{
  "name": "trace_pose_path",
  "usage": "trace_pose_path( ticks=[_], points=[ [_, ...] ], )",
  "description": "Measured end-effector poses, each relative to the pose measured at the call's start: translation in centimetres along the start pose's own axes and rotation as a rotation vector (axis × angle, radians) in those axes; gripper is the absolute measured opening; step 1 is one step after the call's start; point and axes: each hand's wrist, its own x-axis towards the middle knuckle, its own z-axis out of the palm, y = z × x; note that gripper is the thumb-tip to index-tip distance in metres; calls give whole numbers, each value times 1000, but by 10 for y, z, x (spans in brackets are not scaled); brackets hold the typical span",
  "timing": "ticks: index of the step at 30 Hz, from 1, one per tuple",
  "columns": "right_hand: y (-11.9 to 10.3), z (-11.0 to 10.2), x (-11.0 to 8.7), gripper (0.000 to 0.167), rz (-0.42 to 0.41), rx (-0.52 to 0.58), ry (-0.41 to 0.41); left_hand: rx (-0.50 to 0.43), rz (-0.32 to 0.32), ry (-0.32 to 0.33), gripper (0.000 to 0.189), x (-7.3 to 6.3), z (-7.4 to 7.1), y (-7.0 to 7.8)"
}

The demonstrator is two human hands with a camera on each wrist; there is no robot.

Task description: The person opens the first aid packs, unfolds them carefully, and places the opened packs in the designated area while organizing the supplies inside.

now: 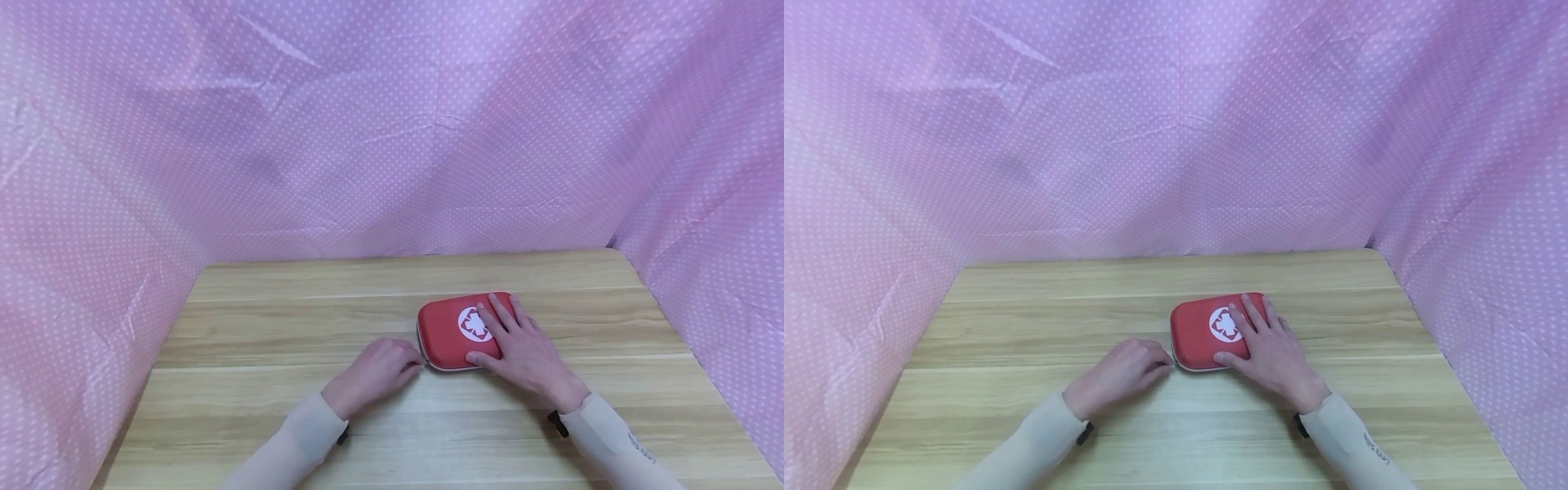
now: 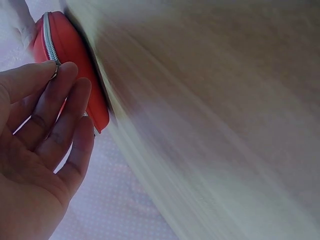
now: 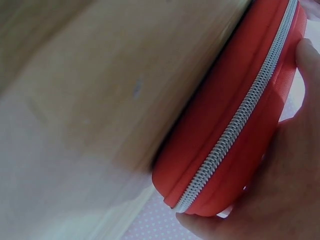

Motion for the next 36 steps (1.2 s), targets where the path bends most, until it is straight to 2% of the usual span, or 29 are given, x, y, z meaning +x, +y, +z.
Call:
trace_pose_path(
  ticks=[4, 8, 13, 16, 19, 22, 24, 29, 32, 36],
  points=[
    [0, -1, 0, 98, 0, 1, -4, -3, -10, -8, 16, 1, -1, 2],
    [-1, -4, 1, 99, -2, 7, -20, -20, -46, -3, 17, -1, 0, 2],
    [-5, -14, 1, 94, -25, -32, -18, -33, -82, 65, 11, -2, -2, -4],
    [-9, -20, 1, 88, -39, -85, 0, -44, -111, 116, 8, -2, -4, -12],
    [-12, -25, 4, 78, -47, -86, 31, -54, -147, 152, 8, -2, -6, -22],
    [-13, -29, 13, 72, -75, -50, 65, -78, -197, 171, 10, 0, -8, -30],
    [-12, -30, 21, 71, -122, -30, 79, -89, -229, 176, 10, 3, -9, -35],
    [-8, -32, 40, 74, -251, 78, 33, -140, -316, 155, 12, 14, -12, -44],
    [-6, -32, 48, 74, -266, 162, -24, -170, -361, 154, 13, 22, -14, -49],
    [-4, -28, 51, 75, -222, 196, -88, -202, -409, 166, 15, 32, -14, -55]
  ],
)
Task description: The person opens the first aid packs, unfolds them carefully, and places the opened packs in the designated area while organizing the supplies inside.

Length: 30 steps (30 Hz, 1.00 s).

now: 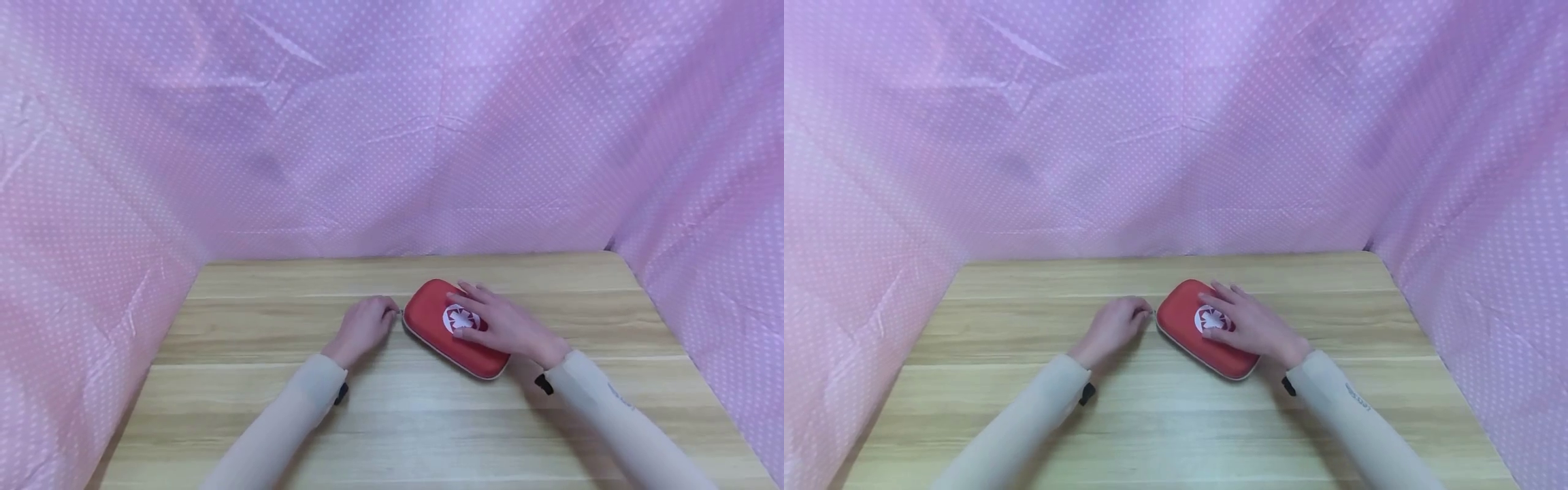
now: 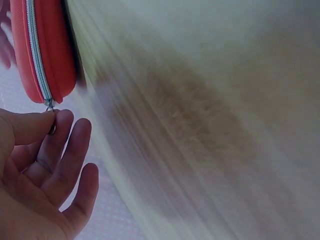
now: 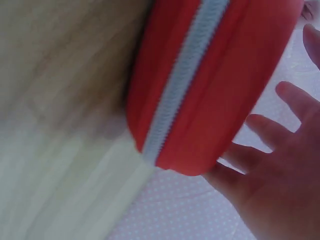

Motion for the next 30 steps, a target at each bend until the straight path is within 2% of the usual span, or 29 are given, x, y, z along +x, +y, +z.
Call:
trace_pose_path(
  ticks=[4, 12, 20, 25, 30],
  points=[
    [0, 6, -6, 76, 30, 5, -18, -27, -33, 21, 16, 11, 4, -2],
    [-9, 15, -23, 74, 14, 10, 6, -86, -91, 82, 16, 26, 12, -5],
    [-22, 22, -43, 73, 23, -12, 35, -191, -111, 73, 16, 37, 15, -1],
    [-27, 26, -52, 73, 40, -52, 46, -214, -103, 73, 16, 42, 18, 2],
    [-32, 29, -57, 72, 17, -96, 79, -232, -110, 49, 16, 47, 22, 3]
  ],
)
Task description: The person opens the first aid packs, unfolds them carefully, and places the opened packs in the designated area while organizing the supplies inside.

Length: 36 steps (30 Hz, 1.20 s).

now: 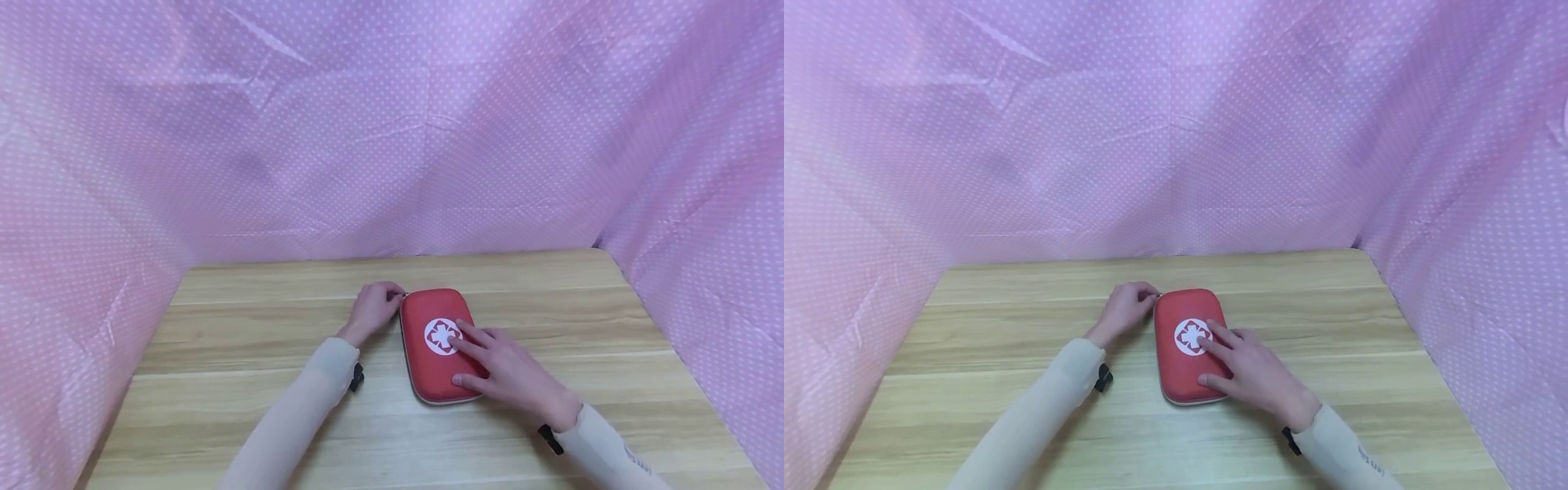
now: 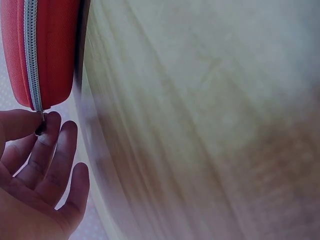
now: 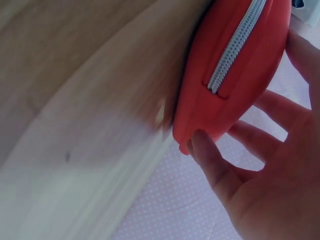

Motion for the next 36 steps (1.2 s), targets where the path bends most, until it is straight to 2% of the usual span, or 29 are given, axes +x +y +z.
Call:
trace_pose_path(
  ticks=[4, 10, 18, 26, 36],
  points=[
    [-4, 0, -2, 71, -9, -29, 7, -10, -13, -15, 17, 1, 1, 0],
    [-7, -2, -1, 70, -17, -78, 10, -9, 5, -9, 16, 1, 1, 1],
    [-13, -4, 22, 73, -56, -69, 43, -7, 6, -8, 15, 0, -1, 2],
    [-9, 7, 34, 77, -43, -25, -38, -13, -15, -19, 14, -1, 0, -2],
    [-7, 7, 35, 79, -24, 2, -109, 61, 50, -31, 13, -1, -8, -7]
  ],
)
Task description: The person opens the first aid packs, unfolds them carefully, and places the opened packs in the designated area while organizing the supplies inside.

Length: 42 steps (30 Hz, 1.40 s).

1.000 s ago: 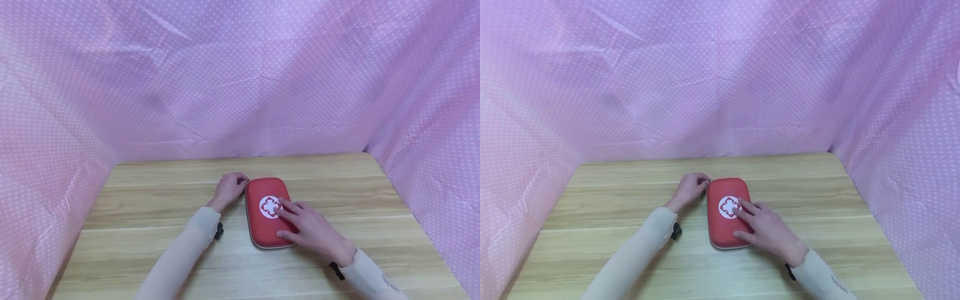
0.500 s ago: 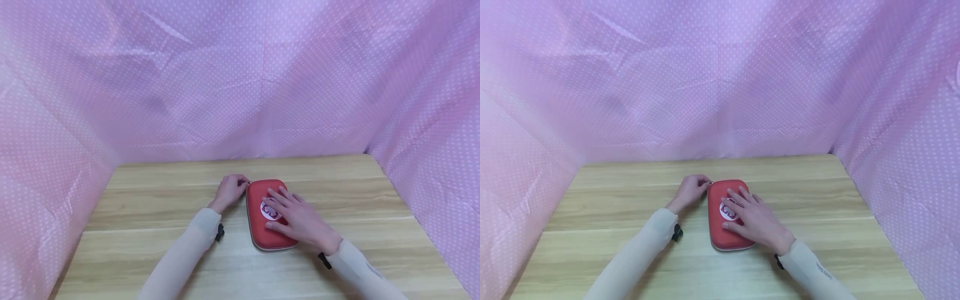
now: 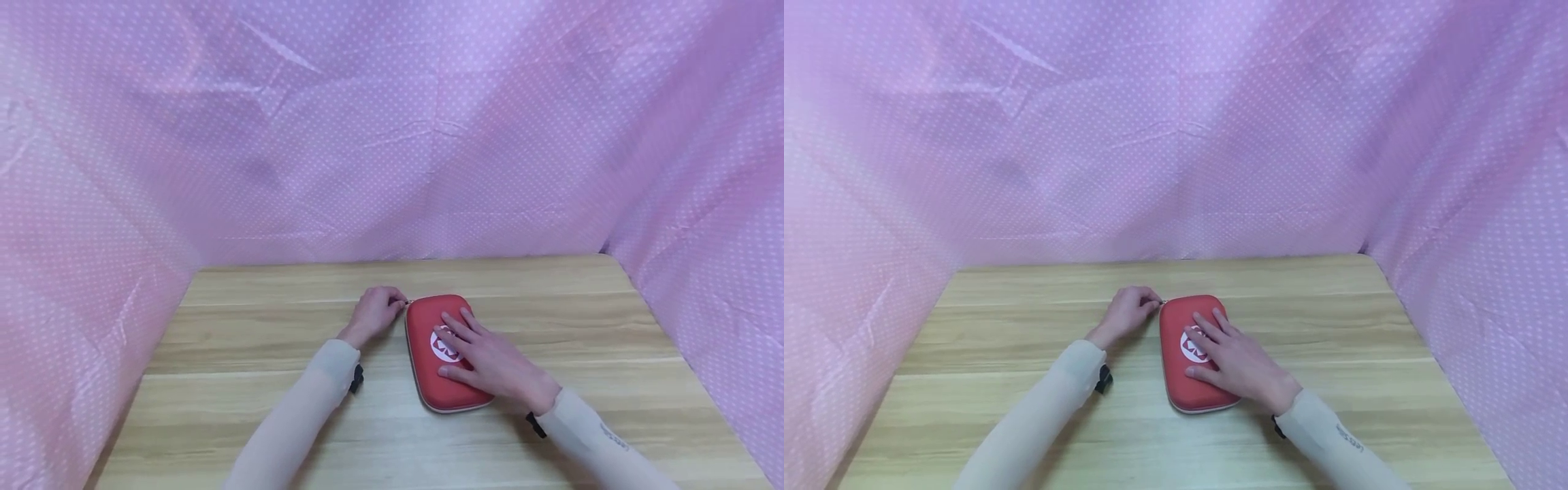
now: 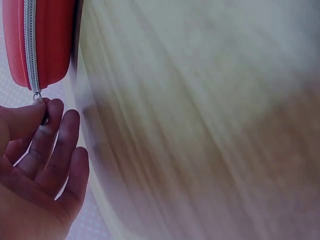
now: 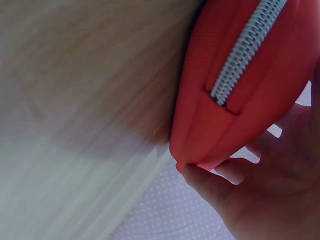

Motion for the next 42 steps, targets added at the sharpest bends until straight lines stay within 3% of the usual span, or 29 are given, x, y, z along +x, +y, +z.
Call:
trace_pose_path(
  ticks=[11, 25, 31, 42],
  points=[
    [-1, 0, 0, 80, 11, 2, -23, 106, 32, -17, 12, -11, -6, -4],
    [-1, 0, 0, 80, 11, 0, -17, 118, 54, -30, 12, -27, -11, 0],
    [1, 3, -1, 80, 5, 5, -17, 123, 53, -66, 11, -37, -7, -1],
    [2, 3, -1, 81, 16, 21, -12, 132, 83, -55, 10, -48, -8, 3]
  ],
)
